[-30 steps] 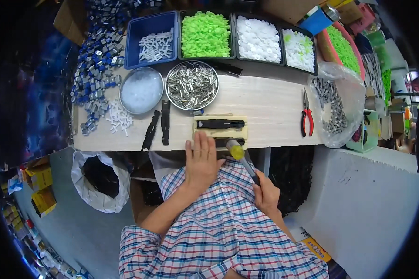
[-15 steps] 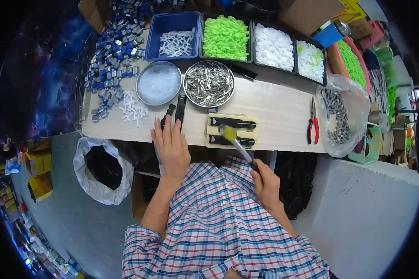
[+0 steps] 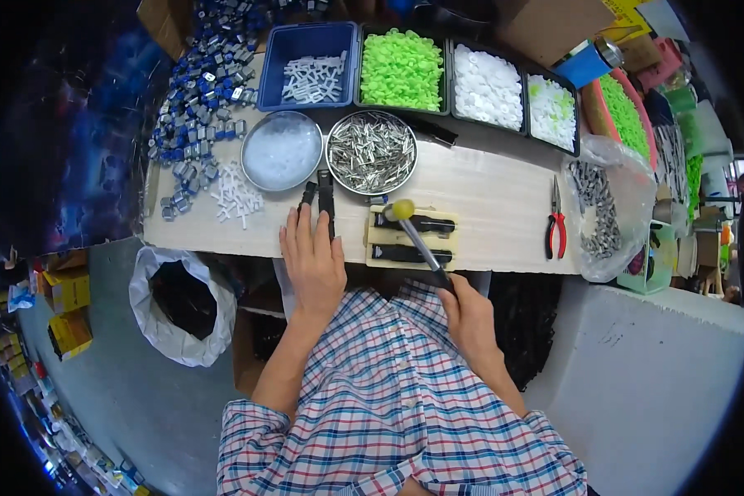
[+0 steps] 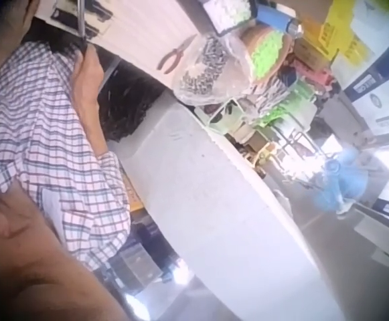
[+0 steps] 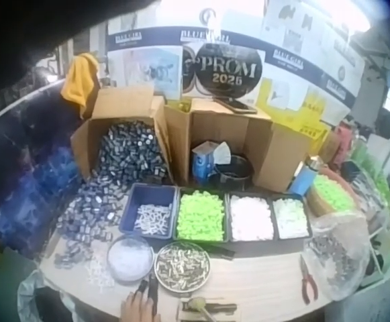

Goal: Assembling small components at a workbench using various tools.

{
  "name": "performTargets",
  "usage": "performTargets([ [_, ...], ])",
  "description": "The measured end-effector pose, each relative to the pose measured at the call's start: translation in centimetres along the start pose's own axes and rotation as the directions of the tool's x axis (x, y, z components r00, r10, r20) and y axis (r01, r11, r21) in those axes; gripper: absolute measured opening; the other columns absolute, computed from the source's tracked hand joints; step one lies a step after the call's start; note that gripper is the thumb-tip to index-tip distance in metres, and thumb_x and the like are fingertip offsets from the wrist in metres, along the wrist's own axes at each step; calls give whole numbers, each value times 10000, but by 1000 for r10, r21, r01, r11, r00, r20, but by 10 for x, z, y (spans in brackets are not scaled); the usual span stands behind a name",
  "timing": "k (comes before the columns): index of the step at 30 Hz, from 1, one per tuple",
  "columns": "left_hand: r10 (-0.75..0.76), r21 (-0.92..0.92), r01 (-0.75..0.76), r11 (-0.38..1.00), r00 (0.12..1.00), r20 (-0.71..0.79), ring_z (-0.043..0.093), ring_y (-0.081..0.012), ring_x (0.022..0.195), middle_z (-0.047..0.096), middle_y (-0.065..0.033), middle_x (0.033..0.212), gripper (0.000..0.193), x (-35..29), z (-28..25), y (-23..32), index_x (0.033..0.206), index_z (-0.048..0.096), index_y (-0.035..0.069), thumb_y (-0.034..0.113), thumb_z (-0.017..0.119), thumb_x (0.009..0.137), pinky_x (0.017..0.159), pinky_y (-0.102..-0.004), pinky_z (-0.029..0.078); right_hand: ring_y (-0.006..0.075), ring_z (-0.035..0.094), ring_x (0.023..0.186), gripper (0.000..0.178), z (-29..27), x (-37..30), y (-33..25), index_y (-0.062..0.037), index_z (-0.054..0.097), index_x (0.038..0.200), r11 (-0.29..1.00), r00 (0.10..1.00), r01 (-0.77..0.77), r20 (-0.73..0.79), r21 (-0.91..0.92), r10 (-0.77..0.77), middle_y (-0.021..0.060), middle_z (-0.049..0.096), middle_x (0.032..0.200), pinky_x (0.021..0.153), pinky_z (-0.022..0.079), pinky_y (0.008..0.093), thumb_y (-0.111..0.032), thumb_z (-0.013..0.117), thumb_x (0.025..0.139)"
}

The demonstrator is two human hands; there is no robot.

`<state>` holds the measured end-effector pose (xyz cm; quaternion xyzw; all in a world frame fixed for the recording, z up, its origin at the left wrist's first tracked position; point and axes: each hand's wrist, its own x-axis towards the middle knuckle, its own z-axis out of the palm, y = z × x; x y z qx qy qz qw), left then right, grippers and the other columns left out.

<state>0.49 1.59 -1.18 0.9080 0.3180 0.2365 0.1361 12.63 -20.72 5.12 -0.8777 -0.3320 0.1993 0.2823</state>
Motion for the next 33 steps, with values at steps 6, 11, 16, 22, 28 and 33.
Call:
performTargets([
  [6, 47, -98, -54, 994, 996, -73, 471, -458, 1355, 545, -269, 1381, 333, 2, -12, 3, 1266, 609, -64, 28, 595, 946, 1134, -557, 358, 315, 649, 837, 347, -16, 20, 44, 4, 604, 1340, 992, 889, -38, -456, -123, -23, 197, 654, 1008, 765, 527, 347, -44, 598, 997],
  [11, 41, -260, -76, 963, 989, -139, 509, -450, 1322, 576, -255, 1333, 284, 4, -18, 13, 1202, 633, -74, -39, 566, 929, 1098, -516, 414, 356, 626, 993, 418, -24, 33, 67, 1, 581, 1391, 946, 907, -207, -412, -248, 91, 208, 603, 1117, 878, 512, 379, -71, 630, 982],
  [16, -19, -403, -27, 915, 994, -110, 539, -403, 1293, 602, -208, 1301, 226, -4, -16, 16, 1146, 639, -60, -49, 532, 948, 1096, -465, 423, 410, 578, 1123, 501, -59, 70, 132, -5, 520, 1446, 826, 765, -305, -638, -475, -84, 245, 588, 1216, 971, 473, 456, -156, 632, 982],
  [22, -28, -438, -2, 899, 998, -61, 550, -370, 1288, 610, -193, 1295, 231, -4, -17, 25, 1148, 637, -41, -50, 519, 950, 1096, -447, 423, 413, 546, 1196, 591, -64, 85, 167, -4, 468, 1466, 732, 813, -386, -582, -561, -16, 223, 583, 1267, 963, 469, 506, -176, 675, 940],
  [28, -41, -527, 7, 850, 998, -53, 576, -382, 1242, 616, -197, 1271, 293, 10, -18, 39, 1146, 650, -37, -95, 507, 897, 1059, -438, 464, 367, 634, 1002, 401, -62, 56, 127, 25, 521, 1298, 980, 808, -189, -557, 60, 190, 232, 629, 1085, 878, 503, 429, -71, 652, 931],
  [33, -68, -592, 52, 804, 998, -5, 598, -363, 1212, 619, -194, 1266, 294, 19, -15, 43, 1155, 648, -30, -91, 506, 905, 1041, -420, 476, 183, 592, 766, 246, -27, 2, 56, 6, 602, 1086, 985, 952, 14, -304, 171, 39, 95, 619, 895, 690, 482, 302, 84, 571, 855],
])
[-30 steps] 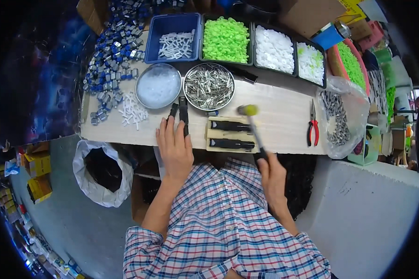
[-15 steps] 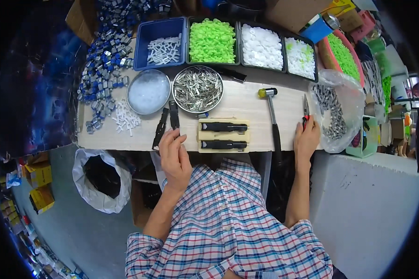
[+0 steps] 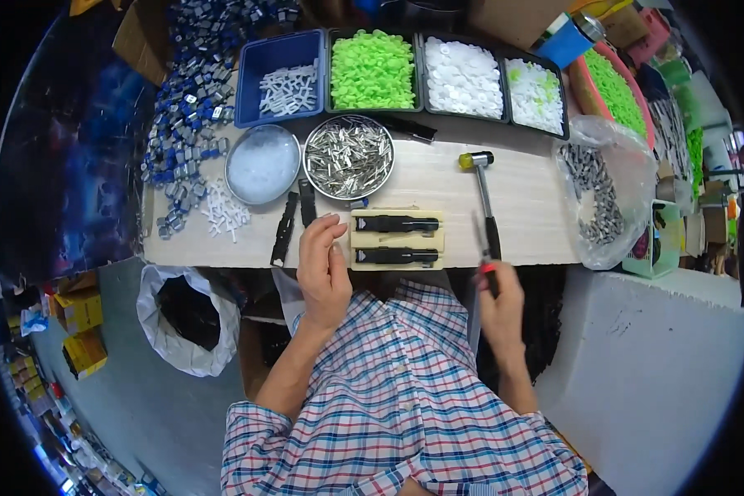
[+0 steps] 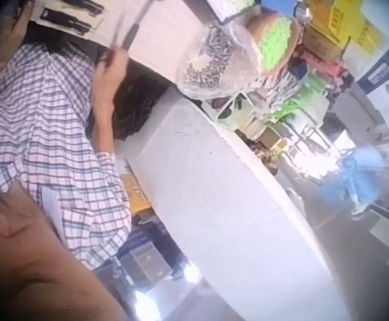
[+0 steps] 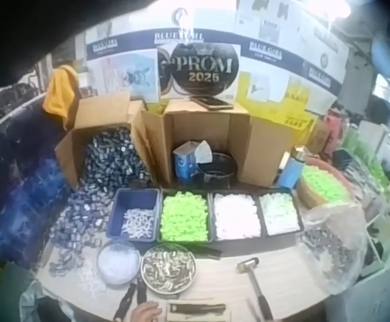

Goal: Assembling small components at a workbench using various tools.

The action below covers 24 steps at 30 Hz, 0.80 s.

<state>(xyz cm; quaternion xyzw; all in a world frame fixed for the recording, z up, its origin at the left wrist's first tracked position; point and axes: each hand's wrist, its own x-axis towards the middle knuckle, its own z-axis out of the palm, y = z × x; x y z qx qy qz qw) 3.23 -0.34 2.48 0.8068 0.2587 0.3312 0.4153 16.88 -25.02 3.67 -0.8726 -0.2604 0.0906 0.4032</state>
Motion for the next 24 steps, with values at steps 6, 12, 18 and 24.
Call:
performTargets([
  [6, 76, -91, -70, 993, 995, 63, 617, -372, 1163, 644, -193, 1199, 273, 12, 15, 4, 1144, 645, -26, -92, 537, 902, 1009, -429, 492, 300, 636, 899, 290, 25, -25, -8, 48, 649, 1088, 984, 977, -166, 144, 70, 155, 178, 638, 1055, 791, 501, 362, 101, 544, 823],
  [12, 318, -25, -322, 946, 915, 249, 627, -390, 1118, 662, -189, 1120, 358, 34, 44, 15, 1165, 650, -11, -39, 720, 815, 934, -448, 516, 426, 647, 1036, 261, 29, -14, -20, 60, 653, 1070, 978, 969, -189, 176, 92, 171, 235, 630, 1148, 910, 512, 431, 92, 562, 828],
  [18, 410, 102, -492, 864, 808, 424, 654, -275, 900, 643, -104, 951, 353, 50, 54, 9, 1152, 646, -4, 103, 723, 824, 819, -407, 528, 436, 623, 1066, 325, 24, -11, -33, 82, 619, 1097, 999, 992, 19, 121, -39, -14, 256, 594, 1186, 928, 515, 441, 118, 609, 774],
  [24, 468, 120, -593, 796, 729, 499, 672, -273, 722, 648, -129, 824, 356, 52, 28, 20, 1083, 620, -28, 88, 779, 786, 615, -366, 525, 439, 624, 1019, 436, 13, -8, -42, 80, 587, 1082, 941, 947, 300, 170, -154, -274, 253, 574, 1169, 862, 551, 447, 179, 589, 658],
])
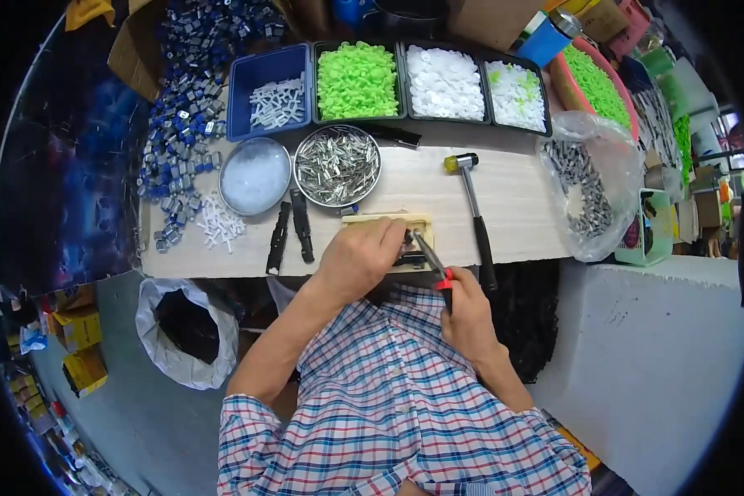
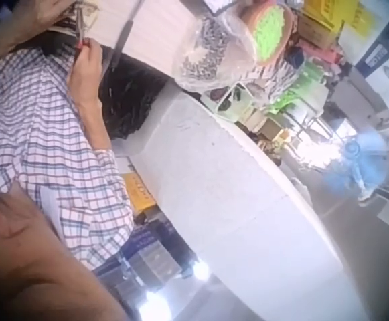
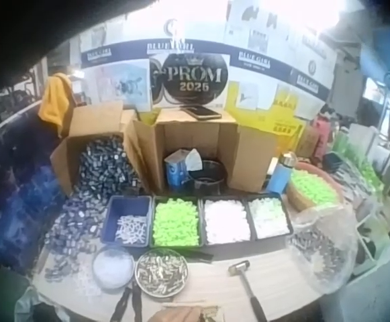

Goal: Assembling small components at a workbench using various tools.

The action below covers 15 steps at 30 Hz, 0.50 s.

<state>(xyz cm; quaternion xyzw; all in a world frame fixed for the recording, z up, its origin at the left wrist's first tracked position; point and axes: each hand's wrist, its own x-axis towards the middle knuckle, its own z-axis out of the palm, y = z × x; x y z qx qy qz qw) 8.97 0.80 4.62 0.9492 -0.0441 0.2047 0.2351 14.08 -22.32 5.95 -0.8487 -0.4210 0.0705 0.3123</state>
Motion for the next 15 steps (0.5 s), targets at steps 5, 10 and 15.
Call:
performTargets([
  [5, -71, 12, 70, 997, 987, 146, 675, -270, 680, 639, -134, 756, 310, -29, -12, 15, 1062, 625, -2, 144, 775, 835, 586, -363, 523, 434, 620, 1014, 491, -6, -7, 9, 82, 576, 1077, 988, 970, 76, 218, 136, -104, 244, 564, 1189, 842, 564, 427, 201, 588, 602],
  [10, -147, -579, 500, 644, 823, 548, 596, -159, 619, 631, -106, 735, 199, -47, -23, 13, 1107, 630, -20, 136, 646, 985, 577, -309, 466, 417, 624, 1062, 510, -5, -24, 21, 88, 571, 1091, 972, 936, 104, 309, 212, -167, 227, 566, 1208, 859, 563, 414, 204, 589, 594],
  [15, -216, -647, 677, 352, 731, 647, 554, -96, 658, 601, -51, 714, 210, -46, -21, 23, 1115, 658, -14, 118, 680, 953, 590, -281, 453, 420, 612, 1106, 542, 10, -40, 24, 76, 582, 1157, 955, 949, 55, 283, 292, -141, 235, 558, 1252, 947, 532, 405, 191, 559, 628],
])
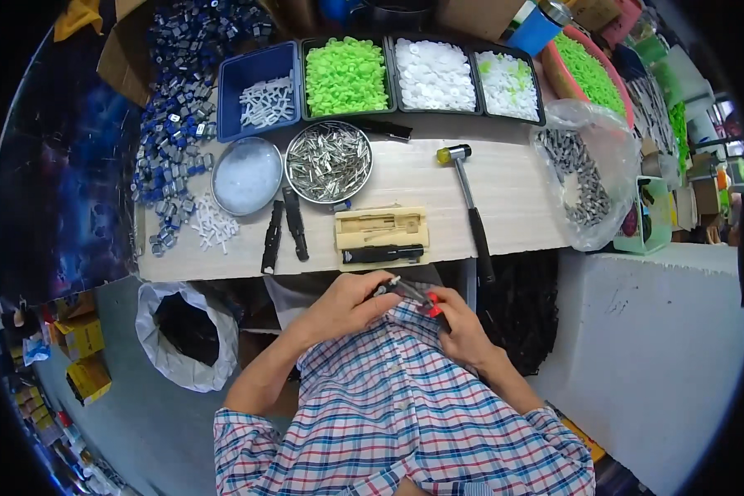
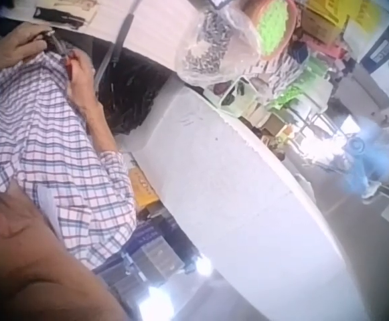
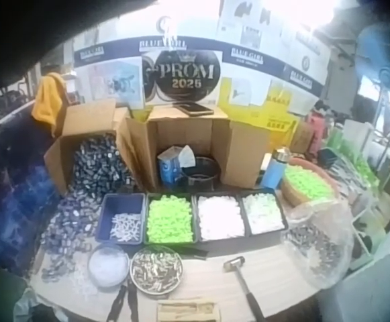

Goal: Assembling small components at a workbench using various tools.

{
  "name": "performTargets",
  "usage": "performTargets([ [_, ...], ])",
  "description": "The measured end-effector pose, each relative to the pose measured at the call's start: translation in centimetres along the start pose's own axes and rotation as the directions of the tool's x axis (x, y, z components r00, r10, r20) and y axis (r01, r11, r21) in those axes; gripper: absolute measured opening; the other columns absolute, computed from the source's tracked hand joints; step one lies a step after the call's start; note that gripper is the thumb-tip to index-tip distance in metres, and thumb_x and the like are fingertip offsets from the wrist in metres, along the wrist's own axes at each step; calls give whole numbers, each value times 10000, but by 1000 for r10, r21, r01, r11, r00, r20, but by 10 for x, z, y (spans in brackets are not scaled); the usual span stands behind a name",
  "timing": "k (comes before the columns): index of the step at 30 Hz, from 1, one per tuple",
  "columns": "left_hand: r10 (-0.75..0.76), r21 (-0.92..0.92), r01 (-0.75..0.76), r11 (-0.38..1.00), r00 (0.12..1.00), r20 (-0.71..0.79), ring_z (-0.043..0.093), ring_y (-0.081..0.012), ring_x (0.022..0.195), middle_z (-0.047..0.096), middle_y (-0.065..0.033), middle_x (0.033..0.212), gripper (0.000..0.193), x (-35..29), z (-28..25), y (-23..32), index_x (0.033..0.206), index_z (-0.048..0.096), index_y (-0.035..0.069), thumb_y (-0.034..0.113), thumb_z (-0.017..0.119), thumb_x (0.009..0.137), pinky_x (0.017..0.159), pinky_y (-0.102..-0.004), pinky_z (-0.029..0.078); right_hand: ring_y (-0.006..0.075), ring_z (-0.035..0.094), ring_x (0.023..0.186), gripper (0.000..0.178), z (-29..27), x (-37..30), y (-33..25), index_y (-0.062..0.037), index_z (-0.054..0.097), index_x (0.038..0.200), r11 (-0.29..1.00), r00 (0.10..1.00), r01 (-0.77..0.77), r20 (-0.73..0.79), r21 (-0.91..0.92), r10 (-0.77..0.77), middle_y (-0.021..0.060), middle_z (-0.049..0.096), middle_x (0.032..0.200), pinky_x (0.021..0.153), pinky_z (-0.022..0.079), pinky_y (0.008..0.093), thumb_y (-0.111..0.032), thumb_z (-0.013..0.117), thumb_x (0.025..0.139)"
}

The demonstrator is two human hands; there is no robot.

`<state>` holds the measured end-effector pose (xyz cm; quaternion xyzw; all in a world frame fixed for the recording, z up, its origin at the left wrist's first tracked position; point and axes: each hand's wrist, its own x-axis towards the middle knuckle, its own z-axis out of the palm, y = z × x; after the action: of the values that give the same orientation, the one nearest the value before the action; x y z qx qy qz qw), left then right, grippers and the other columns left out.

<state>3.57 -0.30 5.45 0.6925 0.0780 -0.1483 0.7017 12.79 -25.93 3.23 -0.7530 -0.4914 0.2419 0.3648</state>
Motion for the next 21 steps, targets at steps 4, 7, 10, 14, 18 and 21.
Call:
performTargets([
  [4, 241, 270, -185, 945, 951, -193, 602, -128, 659, 657, -77, 801, 297, 9, 3, 1, 1138, 673, 9, 129, 775, 887, 599, -296, 486, 431, 594, 1137, 513, 12, -14, 13, 73, 588, 1183, 964, 933, -265, -250, 4, 258, 253, 542, 1278, 991, 502, 418, 165, 527, 682],
  [7, 539, 520, -356, 776, 803, -255, 658, -206, 713, 681, -99, 870, 370, 25, 5, -9, 1108, 676, 21, 146, 844, 802, 630, -332, 521, 426, 599, 1129, 498, 17, -18, 18, 73, 592, 1178, 936, 898, -351, -289, -16, 332, 248, 541, 1280, 980, 503, 413, 154, 515, 692],
  [10, 598, 737, -280, 616, 774, -206, 678, -270, 800, 677, -97, 877, 408, 38, 5, 6, 1056, 677, 33, 156, 877, 722, 660, -364, 544, 407, 616, 1104, 505, 17, -15, 12, 60, 602, 1176, 939, 902, -345, -273, 9, 334, 231, 551, 1276, 956, 513, 390, 147, 503, 688],
  [14, 664, 886, -224, 405, 739, -117, 659, -250, 804, 642, -67, 836, 360, 52, 8, 11, 1014, 668, 24, 129, 823, 705, 647, -337, 549, 446, 591, 1113, 454, 11, -4, -1, 85, 596, 1135, 949, 906, -311, -287, 43, 310, 262, 541, 1258, 973, 505, 432, 167, 554, 691],
  [18, 675, 969, -201, 142, 736, 54, 651, -201, 805, 633, -54, 775, 199, 56, 5, 6, 890, 659, 9, 107, 679, 718, 608, -280, 550, 456, 580, 1108, 465, 8, 0, -6, 105, 574, 1133, 953, 934, -263, -289, -153, 211, 268, 533, 1248, 975, 505, 441, 174, 580, 673],
  [21, 725, 972, -221, 75, 681, 99, 647, -181, 773, 625, -53, 725, 138, 53, 2, 11, 828, 648, 17, 108, 652, 725, 565, -273, 536, 441, 606, 1083, 512, 1, 5, -12, 75, 599, 1123, 955, 946, -235, -267, -180, 183, 250, 545, 1221, 917, 536, 428, 199, 562, 627],
])
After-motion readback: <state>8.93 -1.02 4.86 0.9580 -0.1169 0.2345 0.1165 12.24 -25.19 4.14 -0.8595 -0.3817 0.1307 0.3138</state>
